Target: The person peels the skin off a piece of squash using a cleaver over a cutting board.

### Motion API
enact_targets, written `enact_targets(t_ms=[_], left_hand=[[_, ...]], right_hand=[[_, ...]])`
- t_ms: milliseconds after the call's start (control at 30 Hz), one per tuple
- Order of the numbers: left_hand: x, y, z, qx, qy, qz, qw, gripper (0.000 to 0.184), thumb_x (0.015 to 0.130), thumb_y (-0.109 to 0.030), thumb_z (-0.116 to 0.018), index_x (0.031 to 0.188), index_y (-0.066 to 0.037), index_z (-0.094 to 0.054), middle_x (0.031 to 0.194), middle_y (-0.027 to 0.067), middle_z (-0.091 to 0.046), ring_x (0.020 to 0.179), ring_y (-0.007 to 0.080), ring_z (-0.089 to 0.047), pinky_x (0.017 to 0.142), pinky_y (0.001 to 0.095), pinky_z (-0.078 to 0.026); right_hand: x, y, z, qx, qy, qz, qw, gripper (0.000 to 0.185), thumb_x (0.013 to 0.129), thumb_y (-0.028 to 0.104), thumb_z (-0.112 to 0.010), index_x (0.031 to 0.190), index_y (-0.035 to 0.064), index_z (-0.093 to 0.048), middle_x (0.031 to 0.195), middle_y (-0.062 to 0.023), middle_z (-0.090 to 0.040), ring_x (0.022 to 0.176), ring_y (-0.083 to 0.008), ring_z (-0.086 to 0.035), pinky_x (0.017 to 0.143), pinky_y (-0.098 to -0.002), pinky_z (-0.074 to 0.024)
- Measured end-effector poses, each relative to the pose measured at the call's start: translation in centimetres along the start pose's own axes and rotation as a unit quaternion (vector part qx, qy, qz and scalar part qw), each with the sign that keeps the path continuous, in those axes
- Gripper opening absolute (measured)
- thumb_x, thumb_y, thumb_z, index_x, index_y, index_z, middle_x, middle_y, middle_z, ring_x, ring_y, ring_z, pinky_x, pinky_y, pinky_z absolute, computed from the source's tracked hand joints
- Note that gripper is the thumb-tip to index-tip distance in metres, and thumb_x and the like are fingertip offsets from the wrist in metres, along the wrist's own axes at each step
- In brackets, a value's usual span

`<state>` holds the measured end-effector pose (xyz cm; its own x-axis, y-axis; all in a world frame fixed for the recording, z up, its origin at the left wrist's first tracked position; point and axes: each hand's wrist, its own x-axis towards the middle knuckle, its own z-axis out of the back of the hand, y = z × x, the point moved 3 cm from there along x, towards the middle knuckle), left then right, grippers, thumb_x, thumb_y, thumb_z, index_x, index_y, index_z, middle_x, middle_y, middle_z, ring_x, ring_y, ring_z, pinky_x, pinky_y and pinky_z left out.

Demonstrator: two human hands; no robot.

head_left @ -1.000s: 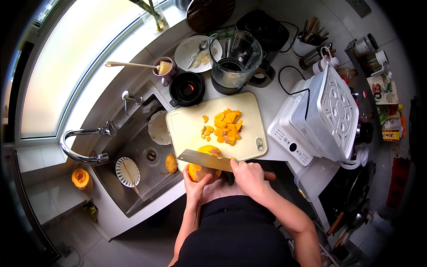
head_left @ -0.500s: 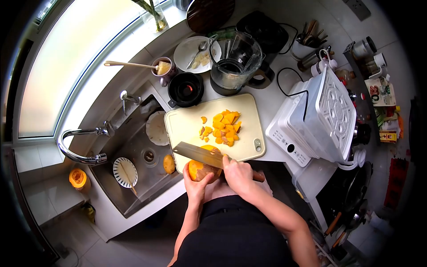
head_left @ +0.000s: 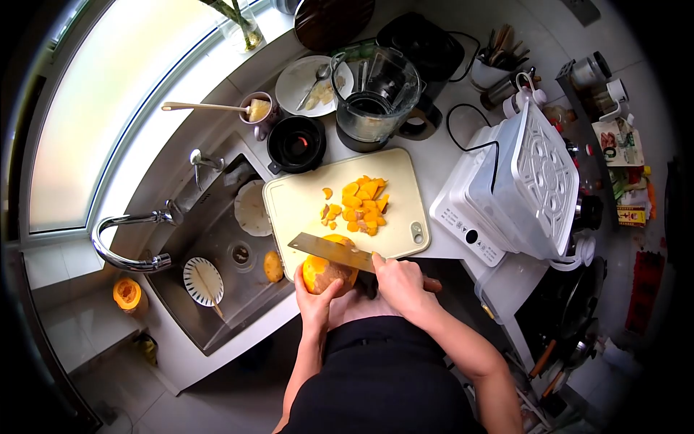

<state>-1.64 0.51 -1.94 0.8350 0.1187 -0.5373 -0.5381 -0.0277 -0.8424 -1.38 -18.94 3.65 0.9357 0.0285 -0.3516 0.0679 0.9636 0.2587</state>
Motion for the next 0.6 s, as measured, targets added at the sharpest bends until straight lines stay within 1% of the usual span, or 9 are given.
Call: enact_targets(t_ms=[67, 233, 300, 333, 533, 600], left_hand=[[-0.1, -0.2, -0.2, -0.01, 0.0, 0.001, 1.0, 0.091, 0.067, -0.008, -0.089, 0.142, -0.002, -0.037, 0.131, 0.0133, -0.051, 0.121, 0.023, -0.052, 0.102, 0.0344, -0.046], [-0.1, 0.2, -0.1, -0.013, -0.007, 0.005, 1.0, 0.091, 0.067, -0.008, -0.089, 0.142, -0.002, -0.037, 0.132, 0.0134, -0.051, 0.121, 0.023, -0.052, 0.102, 0.0343, -0.046], [0.0, 0.1, -0.2, -0.016, -0.01, 0.0, 1.0, 0.091, 0.067, -0.008, -0.089, 0.142, -0.002, -0.037, 0.132, 0.0135, -0.051, 0.12, 0.0231, -0.053, 0.101, 0.0342, -0.046], [0.0, 0.1, -0.2, -0.022, -0.01, 0.005, 1.0, 0.091, 0.067, -0.007, -0.089, 0.142, -0.001, -0.037, 0.131, 0.0135, -0.052, 0.119, 0.0231, -0.053, 0.101, 0.0341, -0.047], [0.0, 0.5, 0.0, -0.033, -0.012, 0.013, 0.999, 0.091, 0.068, -0.006, -0.088, 0.142, 0.0, -0.037, 0.131, 0.014, -0.052, 0.118, 0.0231, -0.054, 0.099, 0.0342, -0.048], [0.0, 0.6, -0.1, -0.035, -0.011, 0.017, 0.999, 0.091, 0.068, -0.006, -0.089, 0.142, 0.0, -0.037, 0.131, 0.0142, -0.052, 0.119, 0.0231, -0.054, 0.099, 0.0344, -0.048]], right_hand=[[-0.1, 0.5, -0.4, -0.011, -0.007, -0.004, 1.0, 0.036, 0.082, 0.01, -0.059, 0.116, 0.0005, -0.065, 0.071, -0.0146, -0.068, 0.06, -0.0288, -0.07, 0.054, -0.0397, -0.0558], [-0.5, 0.4, -1.2, -0.039, -0.026, 0.001, 0.999, 0.039, 0.083, 0.011, -0.058, 0.12, 0.0012, -0.064, 0.071, -0.0119, -0.068, 0.059, -0.0253, -0.07, 0.052, -0.0378, -0.0554], [-0.7, -0.6, -1.6, -0.052, -0.052, 0.022, 0.997, 0.041, 0.083, 0.01, -0.057, 0.122, -0.0017, -0.064, 0.07, -0.0098, -0.067, 0.057, -0.0225, -0.069, 0.051, -0.0352, -0.0559], [-1.1, -1.0, -1.6, -0.053, -0.054, 0.024, 0.997, 0.041, 0.083, 0.01, -0.057, 0.122, -0.0017, -0.064, 0.07, -0.0098, -0.067, 0.057, -0.0225, -0.069, 0.051, -0.0352, -0.0559], [-3.3, -1.6, -2.1, -0.075, -0.069, -0.007, 0.995, 0.042, 0.083, 0.011, -0.057, 0.123, -0.0031, -0.062, 0.069, -0.0095, -0.066, 0.055, -0.0217, -0.068, 0.047, -0.0359, -0.0551], [-2.0, -0.4, -2.3, -0.082, -0.076, -0.011, 0.994, 0.041, 0.084, 0.011, -0.056, 0.122, -0.0033, -0.062, 0.069, -0.009, -0.066, 0.054, -0.0212, -0.068, 0.047, -0.0353, -0.0551]])
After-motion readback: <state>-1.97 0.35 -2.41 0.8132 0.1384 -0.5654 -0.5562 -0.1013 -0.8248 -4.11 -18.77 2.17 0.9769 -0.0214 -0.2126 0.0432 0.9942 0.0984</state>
